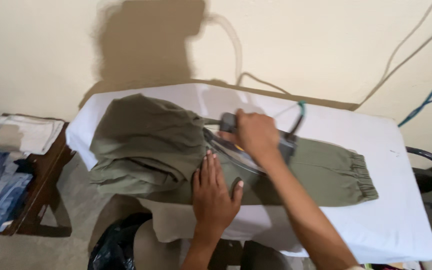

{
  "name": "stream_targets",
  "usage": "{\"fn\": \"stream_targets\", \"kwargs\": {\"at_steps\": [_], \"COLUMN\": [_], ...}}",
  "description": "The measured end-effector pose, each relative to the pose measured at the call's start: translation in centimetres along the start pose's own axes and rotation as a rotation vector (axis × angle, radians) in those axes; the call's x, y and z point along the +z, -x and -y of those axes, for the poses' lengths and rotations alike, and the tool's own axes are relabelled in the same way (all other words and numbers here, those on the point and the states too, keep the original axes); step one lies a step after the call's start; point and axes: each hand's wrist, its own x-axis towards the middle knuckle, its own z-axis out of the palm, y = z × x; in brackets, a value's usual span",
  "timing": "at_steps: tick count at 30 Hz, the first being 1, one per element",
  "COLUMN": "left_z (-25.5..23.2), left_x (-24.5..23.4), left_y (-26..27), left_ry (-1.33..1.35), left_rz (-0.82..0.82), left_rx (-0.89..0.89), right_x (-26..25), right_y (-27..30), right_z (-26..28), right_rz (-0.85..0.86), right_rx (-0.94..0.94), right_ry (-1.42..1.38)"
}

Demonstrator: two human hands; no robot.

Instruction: The person irons a pair of dark blue trousers on an ironing board, smoothing the fabric and folding them. They then pick up a pair of olive green trousers, unfold them, and begin ironing them.

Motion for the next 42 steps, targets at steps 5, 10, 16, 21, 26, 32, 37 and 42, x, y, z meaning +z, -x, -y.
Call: {"fn": "stream_targets", "kwargs": {"at_steps": [5,10,16,21,26,32,37,42], "left_z": [0.1,0.4,0.6,0.8,1.2,1.3,0.9,0.7], "left_x": [0.0,-0.3,-0.5,-0.3,-0.1,-0.2,-0.4,-0.3], "left_y": [0.1,0.2,0.3,0.3,0.4,0.4,0.3,0.3], "left_ry": [-0.008,-0.006,-0.046,-0.075,-0.09,-0.086,-0.114,-0.138], "left_rz": [-0.03,-0.071,-0.045,-0.011,0.003,-0.009,-0.015,-0.019], "left_rx": [0.012,0.067,0.09,0.094,0.096,0.092,0.089,0.092], "right_x": [1.0,1.1,-0.5,-2.1,-3.4,-4.5,-5.3,-4.5], "right_y": [-1.8,-0.4,2.6,5.4,8.9,14.6,17.8,16.7], "right_z": [0.5,-2.7,-11.5,-15.3,-14.6,-13.7,-12.9,-12.2], "right_rz": [-0.042,0.018,0.119,0.139,0.189,0.327,0.188,0.035], "right_rx": [-0.042,-0.06,0.115,0.03,-0.111,-0.142,-0.212,-0.224], "right_ry": [-0.045,-0.021,0.049,0.188,0.112,0.068,0.014,0.027]}}
